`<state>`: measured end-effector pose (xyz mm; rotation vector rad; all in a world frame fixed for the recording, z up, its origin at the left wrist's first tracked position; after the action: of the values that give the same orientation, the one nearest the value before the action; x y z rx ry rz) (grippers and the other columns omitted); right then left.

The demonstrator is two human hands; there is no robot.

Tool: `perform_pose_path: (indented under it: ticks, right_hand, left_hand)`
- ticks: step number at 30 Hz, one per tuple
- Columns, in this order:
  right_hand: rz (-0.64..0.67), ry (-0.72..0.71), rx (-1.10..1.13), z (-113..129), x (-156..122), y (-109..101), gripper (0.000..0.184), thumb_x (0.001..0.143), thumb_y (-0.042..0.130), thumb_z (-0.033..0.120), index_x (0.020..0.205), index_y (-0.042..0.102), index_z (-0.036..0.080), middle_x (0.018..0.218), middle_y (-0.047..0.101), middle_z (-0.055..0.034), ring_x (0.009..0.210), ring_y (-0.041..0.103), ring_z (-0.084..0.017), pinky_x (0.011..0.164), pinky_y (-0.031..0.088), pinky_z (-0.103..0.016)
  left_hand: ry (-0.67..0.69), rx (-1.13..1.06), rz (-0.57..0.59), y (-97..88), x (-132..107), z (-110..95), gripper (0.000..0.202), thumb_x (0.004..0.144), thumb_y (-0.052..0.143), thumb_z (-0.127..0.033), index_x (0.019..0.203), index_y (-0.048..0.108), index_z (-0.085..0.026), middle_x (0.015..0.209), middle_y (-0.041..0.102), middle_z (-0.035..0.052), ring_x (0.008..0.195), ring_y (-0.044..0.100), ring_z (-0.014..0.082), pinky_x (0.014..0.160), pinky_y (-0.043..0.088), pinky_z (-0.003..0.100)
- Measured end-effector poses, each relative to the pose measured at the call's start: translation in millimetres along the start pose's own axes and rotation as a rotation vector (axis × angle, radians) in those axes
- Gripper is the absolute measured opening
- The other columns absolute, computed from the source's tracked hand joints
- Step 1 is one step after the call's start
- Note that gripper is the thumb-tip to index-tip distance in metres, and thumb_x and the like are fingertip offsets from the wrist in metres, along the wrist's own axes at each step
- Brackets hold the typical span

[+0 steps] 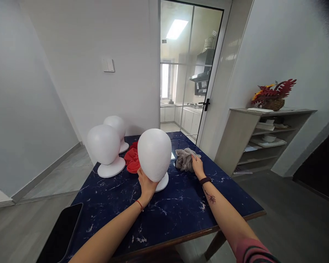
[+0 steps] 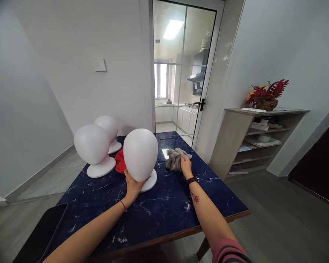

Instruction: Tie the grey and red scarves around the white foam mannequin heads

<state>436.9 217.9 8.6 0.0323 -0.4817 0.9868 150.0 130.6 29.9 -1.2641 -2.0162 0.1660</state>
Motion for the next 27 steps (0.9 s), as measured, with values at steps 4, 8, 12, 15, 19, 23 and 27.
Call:
perform_pose_path:
  ticks: [4, 8, 12, 15, 19, 23, 27]
  right_hand:
    - [0.004, 0.028, 0.092, 5.1, -4.6, 3.4, 0.061, 0.082, 0.038, 0.062, 0.091, 0.068, 0.010, 0.094, 0.068, -0.0135, 0.088, 0.059, -0.024, 0.081, 0.045, -0.034]
    - [0.004, 0.102, 0.199, 4.4, -6.6, 5.3, 0.062, 0.076, 0.044, 0.067, 0.084, 0.067, 0.010, 0.084, 0.068, -0.0110, 0.081, 0.058, -0.022, 0.075, 0.045, -0.031]
    - [-0.021, 0.129, 0.191, 1.8, -7.5, 4.3, 0.057, 0.071, 0.049, 0.066, 0.076, 0.065, 0.011, 0.075, 0.066, -0.0077, 0.073, 0.056, -0.020, 0.068, 0.044, -0.030]
    - [-0.072, 0.143, 0.167, 3.0, -9.1, 1.0, 0.055, 0.070, 0.050, 0.066, 0.070, 0.061, 0.012, 0.068, 0.063, -0.0057, 0.067, 0.052, -0.018, 0.062, 0.041, -0.028]
    - [-0.275, 0.099, 0.081, 21.0, -9.9, -11.3, 0.054, 0.072, 0.048, 0.065, 0.067, 0.060, 0.013, 0.065, 0.061, -0.0050, 0.066, 0.048, -0.017, 0.062, 0.039, -0.028]
    - [-0.652, 0.013, 0.135, 64.0, -21.5, -38.4, 0.053, 0.078, 0.043, 0.064, 0.073, 0.059, 0.013, 0.068, 0.059, -0.0049, 0.067, 0.049, -0.017, 0.065, 0.041, -0.029]
    - [-0.810, -0.183, 0.114, 102.4, -78.9, -65.5, 0.049, 0.086, 0.038, 0.058, 0.091, 0.058, 0.014, 0.084, 0.059, -0.0086, 0.080, 0.055, -0.022, 0.073, 0.045, -0.035]
  left_hand:
    - [-0.078, 0.000, -0.018, 5.6, -1.9, 1.0, 0.103, 0.058, 0.079, -0.042, 0.138, 0.019, -0.019, 0.129, 0.035, 0.0172, 0.121, 0.043, 0.0360, 0.095, 0.039, 0.051]
    - [-0.076, -0.023, -0.014, 7.5, -0.1, 8.9, 0.113, 0.052, 0.080, -0.050, 0.140, 0.016, -0.016, 0.132, 0.036, 0.0204, 0.124, 0.042, 0.0376, 0.098, 0.037, 0.051]
    - [-0.044, -0.021, 0.078, 1.9, 6.4, 21.0, 0.115, 0.046, 0.083, -0.046, 0.139, 0.022, -0.018, 0.133, 0.045, 0.0191, 0.127, 0.041, 0.0361, 0.100, 0.036, 0.048]
    - [-0.078, -0.018, 0.159, -3.0, 8.3, 25.1, 0.114, 0.049, 0.082, -0.044, 0.141, 0.019, -0.019, 0.134, 0.048, 0.0177, 0.125, 0.045, 0.0349, 0.098, 0.038, 0.046]
    - [-0.111, -0.033, 0.164, -3.6, 7.3, 22.2, 0.114, 0.049, 0.081, -0.042, 0.142, 0.018, -0.021, 0.138, 0.045, 0.0177, 0.127, 0.043, 0.0350, 0.100, 0.035, 0.046]
    - [-0.120, -0.058, 0.167, -6.0, 4.3, 17.9, 0.108, 0.049, 0.082, -0.038, 0.138, 0.025, -0.020, 0.140, 0.042, 0.0179, 0.132, 0.035, 0.0358, 0.109, 0.022, 0.053]
    - [-0.185, -0.163, 0.098, -29.8, -18.7, 5.6, 0.099, 0.048, 0.082, -0.034, 0.132, 0.034, -0.018, 0.139, 0.039, 0.0186, 0.135, 0.029, 0.0363, 0.109, 0.023, 0.052]
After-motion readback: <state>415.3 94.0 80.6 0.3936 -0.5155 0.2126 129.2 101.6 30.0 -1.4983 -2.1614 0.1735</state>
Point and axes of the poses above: each hand's wrist, its own x-axis towards the middle knuckle, its own y-axis out of the palm, z = x × y, the point moved 1 cm from there along x, towards the middle knuckle
